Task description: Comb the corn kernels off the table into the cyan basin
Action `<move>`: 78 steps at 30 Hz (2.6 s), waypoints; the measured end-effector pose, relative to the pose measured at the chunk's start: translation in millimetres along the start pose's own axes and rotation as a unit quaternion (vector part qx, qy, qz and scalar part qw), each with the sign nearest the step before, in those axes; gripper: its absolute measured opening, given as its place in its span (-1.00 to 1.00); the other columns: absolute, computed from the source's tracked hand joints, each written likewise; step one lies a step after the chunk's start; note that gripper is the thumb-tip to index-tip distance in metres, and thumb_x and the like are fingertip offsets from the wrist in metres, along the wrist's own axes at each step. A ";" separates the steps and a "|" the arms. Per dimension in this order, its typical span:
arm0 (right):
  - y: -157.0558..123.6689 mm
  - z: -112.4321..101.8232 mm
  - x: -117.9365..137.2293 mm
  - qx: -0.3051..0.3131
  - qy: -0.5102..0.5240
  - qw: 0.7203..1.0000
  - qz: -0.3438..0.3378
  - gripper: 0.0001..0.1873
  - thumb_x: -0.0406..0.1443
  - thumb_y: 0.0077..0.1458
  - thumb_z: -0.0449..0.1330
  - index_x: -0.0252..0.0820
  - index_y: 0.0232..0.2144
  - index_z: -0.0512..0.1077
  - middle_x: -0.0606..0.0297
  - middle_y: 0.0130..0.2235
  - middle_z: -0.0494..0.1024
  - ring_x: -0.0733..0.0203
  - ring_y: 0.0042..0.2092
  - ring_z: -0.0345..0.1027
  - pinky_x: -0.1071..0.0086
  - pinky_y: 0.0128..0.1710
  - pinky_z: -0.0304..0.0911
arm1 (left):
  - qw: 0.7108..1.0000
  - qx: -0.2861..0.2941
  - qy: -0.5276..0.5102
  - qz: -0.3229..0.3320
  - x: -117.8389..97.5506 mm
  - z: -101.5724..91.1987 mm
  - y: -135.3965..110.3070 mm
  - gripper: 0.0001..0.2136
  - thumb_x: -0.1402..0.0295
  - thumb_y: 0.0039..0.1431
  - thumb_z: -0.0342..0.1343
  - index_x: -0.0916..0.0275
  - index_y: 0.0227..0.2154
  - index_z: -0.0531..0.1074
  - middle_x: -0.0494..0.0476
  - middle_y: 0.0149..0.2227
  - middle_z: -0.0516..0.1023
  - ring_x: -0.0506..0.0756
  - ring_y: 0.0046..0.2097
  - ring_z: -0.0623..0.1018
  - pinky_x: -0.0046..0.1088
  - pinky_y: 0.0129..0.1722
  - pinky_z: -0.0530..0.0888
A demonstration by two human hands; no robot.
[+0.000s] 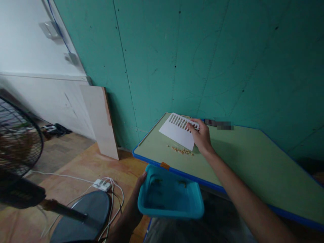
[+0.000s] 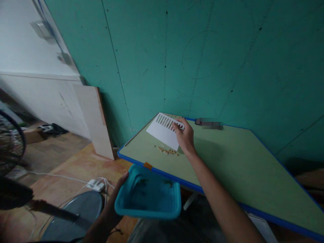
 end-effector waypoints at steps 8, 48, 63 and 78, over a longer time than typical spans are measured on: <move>2.9 2.8 -18.5 0.013 -0.039 0.999 0.003 -0.61 -0.03 0.04 0.28 -0.15 -0.19 0.55 0.16 -0.28 0.62 0.07 -0.32 0.46 0.24 -0.32 0.30 | 1.000 0.011 0.011 0.013 1.2 -1.0 -0.5 -0.37 0.02 0.22 0.15 0.33 0.23 0.38 0.30 -0.03 0.70 0.32 0.17 0.55 -0.09 0.27 0.34; -5.5 13.4 -15.0 0.068 -0.035 0.997 -0.002 -0.66 -0.10 0.07 0.30 -0.17 -0.17 0.57 0.20 -0.31 0.63 0.11 -0.34 0.45 0.26 -0.33 0.28 | 0.999 -0.002 0.025 0.019 3.1 -7.5 4.7 -0.38 -0.01 0.20 0.15 0.31 0.20 0.41 0.31 -0.02 0.69 0.34 0.14 0.57 -0.07 0.22 0.40; -9.1 17.0 -13.6 0.092 0.003 0.996 0.002 -0.64 -0.05 0.08 0.30 -0.15 -0.17 0.54 0.18 -0.27 0.63 0.09 -0.30 0.49 0.23 -0.31 0.33 | 0.999 -0.009 0.034 0.028 2.9 -6.1 4.0 -0.39 -0.02 0.19 0.15 0.31 0.17 0.44 0.30 -0.06 0.70 0.34 0.12 0.58 -0.07 0.20 0.42; -9.3 12.5 -2.1 0.056 0.002 0.998 -0.002 -0.66 -0.07 0.10 0.27 -0.18 -0.17 0.51 0.21 -0.34 0.60 0.13 -0.34 0.45 0.26 -0.31 0.31 | 1.000 -0.002 0.018 0.025 0.3 -1.0 -0.3 -0.40 0.01 0.21 0.15 0.32 0.19 0.41 0.28 -0.06 0.71 0.32 0.13 0.58 -0.12 0.20 0.42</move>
Point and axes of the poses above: each hand's wrist, its own y-axis towards the middle knuckle, its own z-axis out of the palm, x = y × z, the point moved 3 cm from there along y, towards the middle knuckle
